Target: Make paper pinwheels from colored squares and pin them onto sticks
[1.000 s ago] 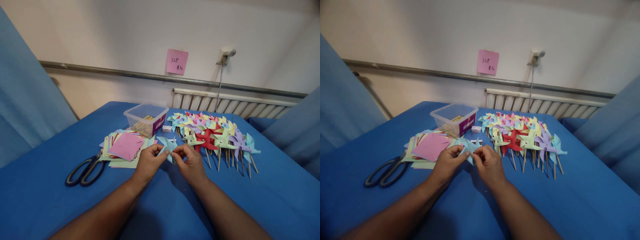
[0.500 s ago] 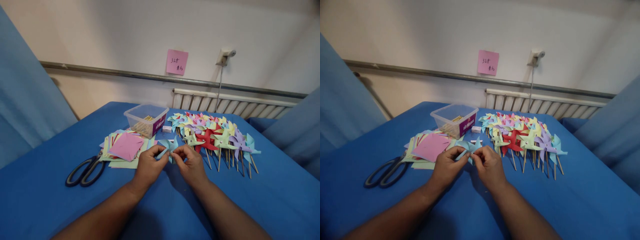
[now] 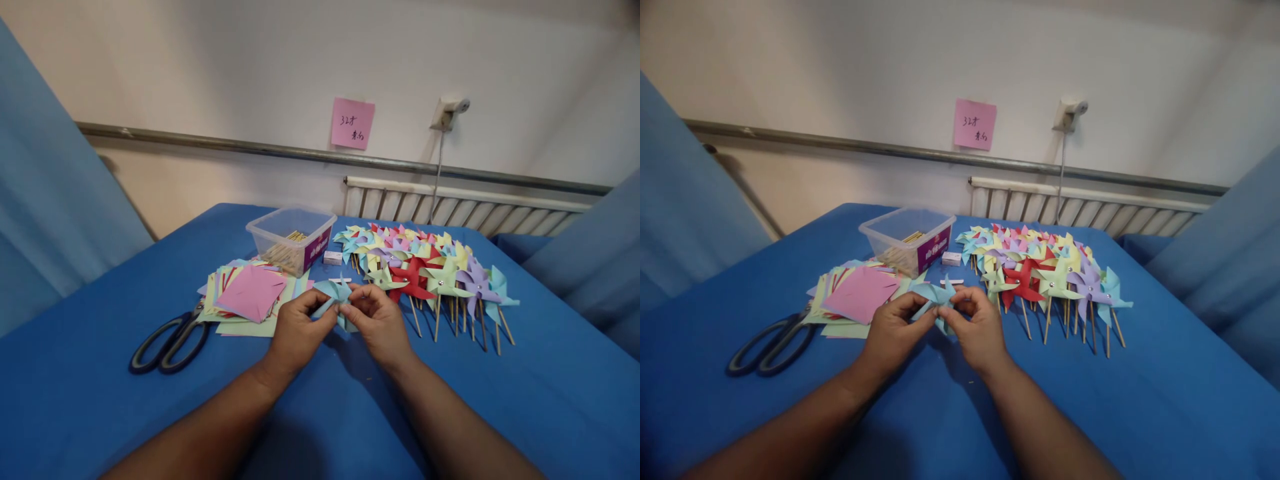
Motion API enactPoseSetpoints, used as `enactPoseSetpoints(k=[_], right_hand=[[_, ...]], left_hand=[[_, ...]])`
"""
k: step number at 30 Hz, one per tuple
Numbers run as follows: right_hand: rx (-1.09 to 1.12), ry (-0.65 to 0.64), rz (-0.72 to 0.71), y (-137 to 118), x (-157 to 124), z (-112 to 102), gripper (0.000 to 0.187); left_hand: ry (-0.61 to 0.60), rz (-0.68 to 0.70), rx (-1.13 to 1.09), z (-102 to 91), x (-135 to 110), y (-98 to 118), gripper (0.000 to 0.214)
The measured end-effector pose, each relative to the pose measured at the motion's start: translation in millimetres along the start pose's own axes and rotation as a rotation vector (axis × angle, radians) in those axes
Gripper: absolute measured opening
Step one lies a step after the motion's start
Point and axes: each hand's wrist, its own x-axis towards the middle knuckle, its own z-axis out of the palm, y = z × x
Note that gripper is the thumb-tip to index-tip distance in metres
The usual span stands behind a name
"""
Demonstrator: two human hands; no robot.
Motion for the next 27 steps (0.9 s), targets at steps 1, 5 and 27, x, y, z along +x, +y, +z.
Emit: enactPoseSetpoints(k=[1, 5, 27], right_hand=[[0.071, -0.013, 0.030, -0.2, 0.0, 1.5, 0.028], [0.184, -0.031, 0.049, -5.3, 0.5, 3.8, 0.060], [0.021, -0.076, 0.124, -8.1, 3.1, -7.4, 0.023]], left_hand=[[-0.003, -0.007, -0.009, 0.2, 0.1, -0.4, 0.013], [-0.017, -0.017, -0.012, 0.7, -0.1, -1.2, 0.013], [-0.039, -0.052, -0.063, -0.1, -0.4, 9.0, 0.007]])
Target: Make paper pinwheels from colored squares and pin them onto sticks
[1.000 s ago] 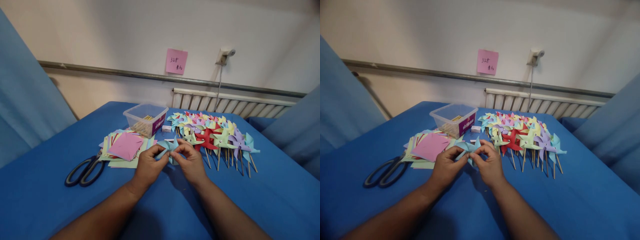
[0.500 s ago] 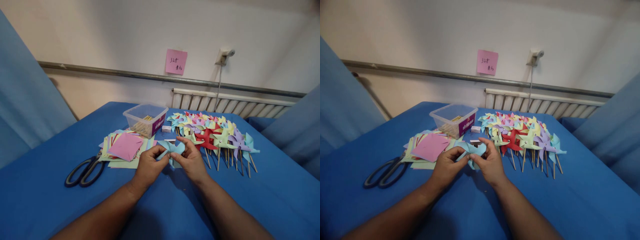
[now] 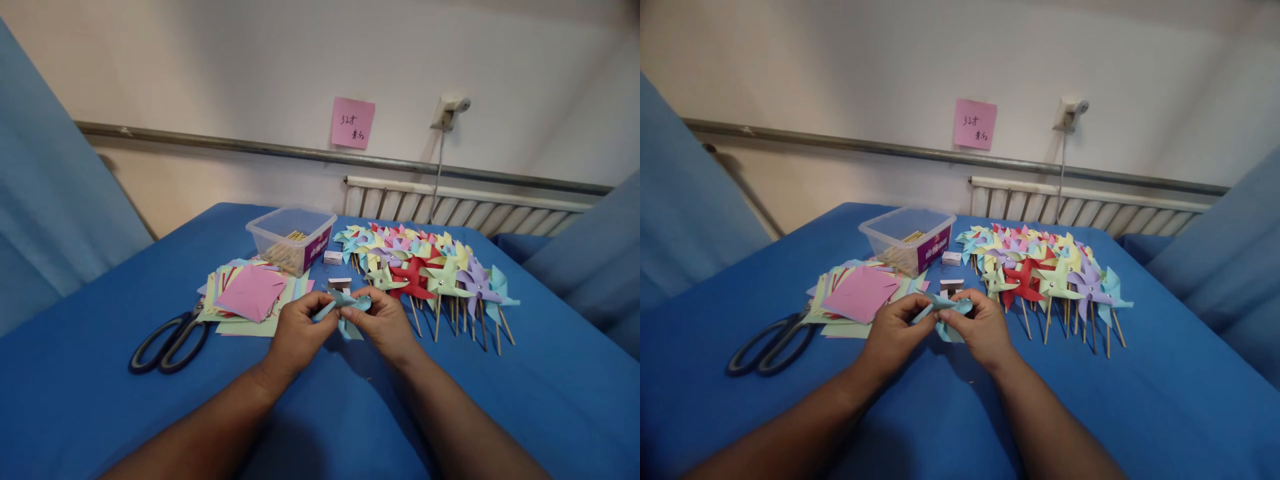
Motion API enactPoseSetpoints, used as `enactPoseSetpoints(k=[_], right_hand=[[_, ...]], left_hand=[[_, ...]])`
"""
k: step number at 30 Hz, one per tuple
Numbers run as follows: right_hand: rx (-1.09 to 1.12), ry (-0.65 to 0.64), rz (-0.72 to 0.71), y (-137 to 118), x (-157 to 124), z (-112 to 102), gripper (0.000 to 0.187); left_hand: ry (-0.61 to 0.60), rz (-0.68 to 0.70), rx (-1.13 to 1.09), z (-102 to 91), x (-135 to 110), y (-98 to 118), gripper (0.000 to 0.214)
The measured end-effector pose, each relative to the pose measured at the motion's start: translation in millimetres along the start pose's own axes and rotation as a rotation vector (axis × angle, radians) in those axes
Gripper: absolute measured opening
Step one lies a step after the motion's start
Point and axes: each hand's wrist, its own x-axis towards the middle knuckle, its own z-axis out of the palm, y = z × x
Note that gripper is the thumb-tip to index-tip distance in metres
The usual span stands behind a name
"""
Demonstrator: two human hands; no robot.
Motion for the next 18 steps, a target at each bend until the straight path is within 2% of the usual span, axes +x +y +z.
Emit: enactPoseSetpoints(k=[8, 18], right_hand=[[-0.215, 0.065, -0.086, -4.4, -4.4, 1.9, 0.013], [-0.342, 0.103, -0.193, -0.3, -6.0, 2.5, 0.010]], left_hand=[[0.012, -0.017, -0.034, 1.5, 0.5, -3.1, 0.008], [0.009, -0.025, -0.039, 2.0, 0.1, -6.2, 0.008]])
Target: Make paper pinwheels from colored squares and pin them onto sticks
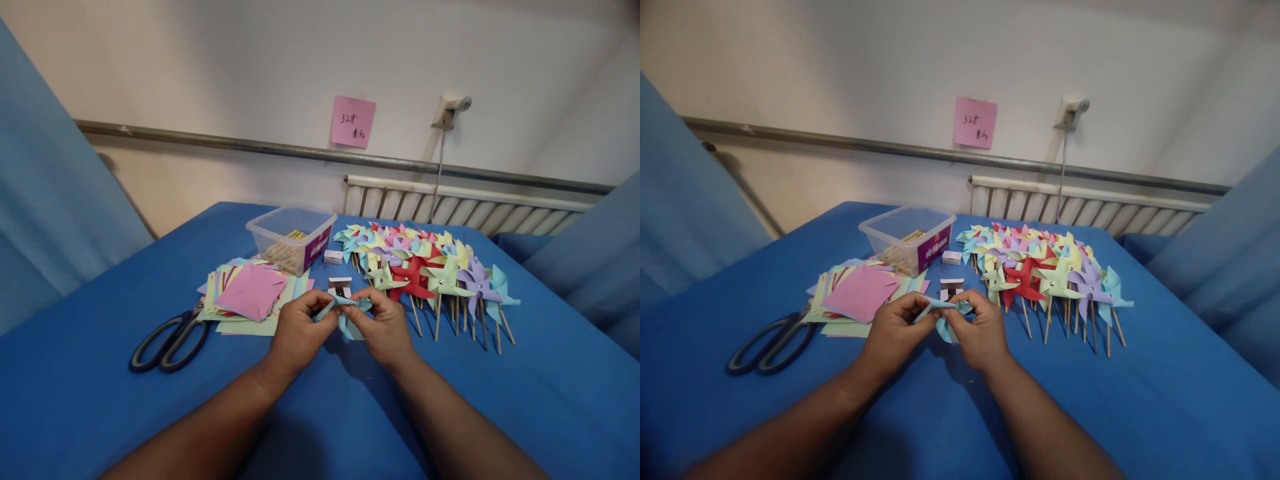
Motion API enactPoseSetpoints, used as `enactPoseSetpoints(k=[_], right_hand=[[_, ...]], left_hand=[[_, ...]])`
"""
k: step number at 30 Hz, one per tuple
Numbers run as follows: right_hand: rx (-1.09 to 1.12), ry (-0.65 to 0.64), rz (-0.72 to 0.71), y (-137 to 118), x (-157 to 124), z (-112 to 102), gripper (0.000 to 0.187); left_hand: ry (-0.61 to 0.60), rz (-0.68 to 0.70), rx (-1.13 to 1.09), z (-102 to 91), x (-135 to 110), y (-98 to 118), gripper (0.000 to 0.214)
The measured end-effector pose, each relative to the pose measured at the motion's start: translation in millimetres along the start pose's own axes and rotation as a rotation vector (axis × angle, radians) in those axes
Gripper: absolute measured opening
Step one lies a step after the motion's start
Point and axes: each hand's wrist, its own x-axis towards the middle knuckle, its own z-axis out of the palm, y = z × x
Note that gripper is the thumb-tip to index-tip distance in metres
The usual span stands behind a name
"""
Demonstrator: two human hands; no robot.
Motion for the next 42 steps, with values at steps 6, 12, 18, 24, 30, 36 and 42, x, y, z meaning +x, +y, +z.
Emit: enactPoseSetpoints(k=[6, 12, 18, 24, 30, 36, 42], right_hand=[[-0.057, 0.012, -0.068, 0.5, 0.5, -1.0, 0.007], [-0.108, -0.021, -0.099, -2.0, -0.2, -2.9, 0.007], [-0.057, 0.008, -0.018, 4.1, 0.2, 1.1, 0.011], [0.196, -0.016, 0.123, 5.8, 1.8, 5.4, 0.020], [0.232, 0.003, 0.116, 5.1, 0.4, 9.1, 0.025], [0.365, 0.034, 0.126, 6.7, 3.0, 8.8, 0.028], [0.364, 0.150, 0.102, 9.4, 8.6, 4.8, 0.022]], left_hand=[[0.008, -0.012, 0.001, -0.4, 1.1, 4.3, 0.010], [0.016, -0.037, -0.048, -1.3, 3.0, 5.5, 0.012], [0.010, -0.085, -0.080, -0.9, 4.5, 5.8, 0.016], [-0.038, -0.146, -0.148, -1.7, 5.4, 9.9, 0.020], [-0.056, -0.163, -0.152, -2.6, 8.1, 4.0, 0.024], [-0.034, -0.204, -0.185, -4.5, 8.8, 4.2, 0.024], [-0.002, -0.216, -0.194, -5.5, 9.7, 1.4, 0.024]])
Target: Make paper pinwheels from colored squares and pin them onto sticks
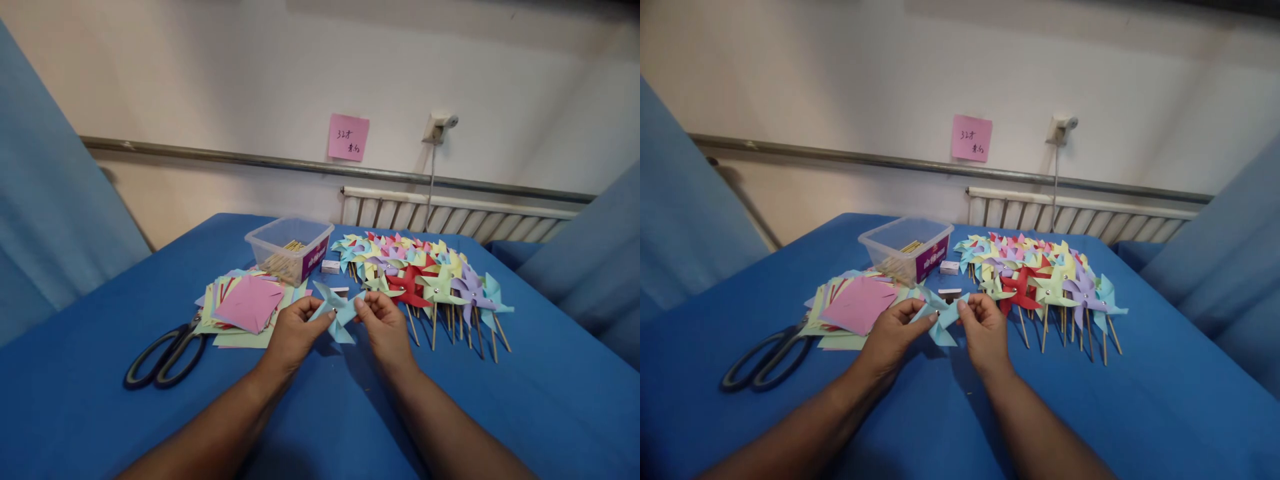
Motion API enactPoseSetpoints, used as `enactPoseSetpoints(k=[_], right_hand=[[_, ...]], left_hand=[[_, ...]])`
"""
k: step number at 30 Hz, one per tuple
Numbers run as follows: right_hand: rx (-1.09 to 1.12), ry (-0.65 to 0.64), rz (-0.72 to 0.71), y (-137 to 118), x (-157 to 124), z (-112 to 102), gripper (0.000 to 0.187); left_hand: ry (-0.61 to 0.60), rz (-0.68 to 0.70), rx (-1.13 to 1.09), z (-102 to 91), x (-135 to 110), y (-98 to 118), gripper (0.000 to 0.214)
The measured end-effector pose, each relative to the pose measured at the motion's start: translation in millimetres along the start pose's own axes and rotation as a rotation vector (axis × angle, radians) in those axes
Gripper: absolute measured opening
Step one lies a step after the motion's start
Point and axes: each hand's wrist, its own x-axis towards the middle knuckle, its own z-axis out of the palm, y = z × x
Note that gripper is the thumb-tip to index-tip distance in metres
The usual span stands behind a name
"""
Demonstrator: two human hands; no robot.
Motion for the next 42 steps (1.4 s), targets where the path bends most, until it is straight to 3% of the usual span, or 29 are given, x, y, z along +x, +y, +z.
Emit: enactPoseSetpoints(k=[5, 9, 13, 16, 19, 23, 33, 42], right_hand=[[0.008, 0.086, 0.024, 2.8, 7.1, -6.1, 0.022], [0.055, 0.156, 0.078, 1.2, 6.7, -6.4, 0.024], [0.059, -0.056, 0.144, 1.1, -3.4, 0.9, 0.026], [0.118, -0.206, 0.210, 2.2, -10.4, 6.1, 0.030], [0.229, -0.209, 0.258, -0.5, -12.6, 8.0, 0.031], [0.329, -0.219, 0.332, -7.5, -11.6, 7.7, 0.034], [0.422, -0.198, 0.497, -7.3, -6.7, 2.0, 0.021], [0.455, -0.261, 0.504, -3.4, -5.3, 0.5, 0.013]], left_hand=[[0.047, 0.027, 0.016, -3.0, 3.7, -2.0, 0.025], [0.106, 0.132, 0.115, -4.7, 4.2, -1.5, 0.021], [0.194, 0.361, 0.375, -5.8, 0.5, -1.8, 0.011], [0.175, 0.589, 0.557, -8.1, -2.4, -1.7, 0.010], [0.093, 0.785, 0.664, -10.9, -3.7, -0.2, 0.020], [0.056, 0.924, 0.734, -12.3, -3.8, 1.5, 0.023], [0.004, 1.002, 0.829, -6.4, -9.5, 1.9, 0.025], [-0.020, 0.962, 0.808, -6.2, -8.2, 0.7, 0.029]])
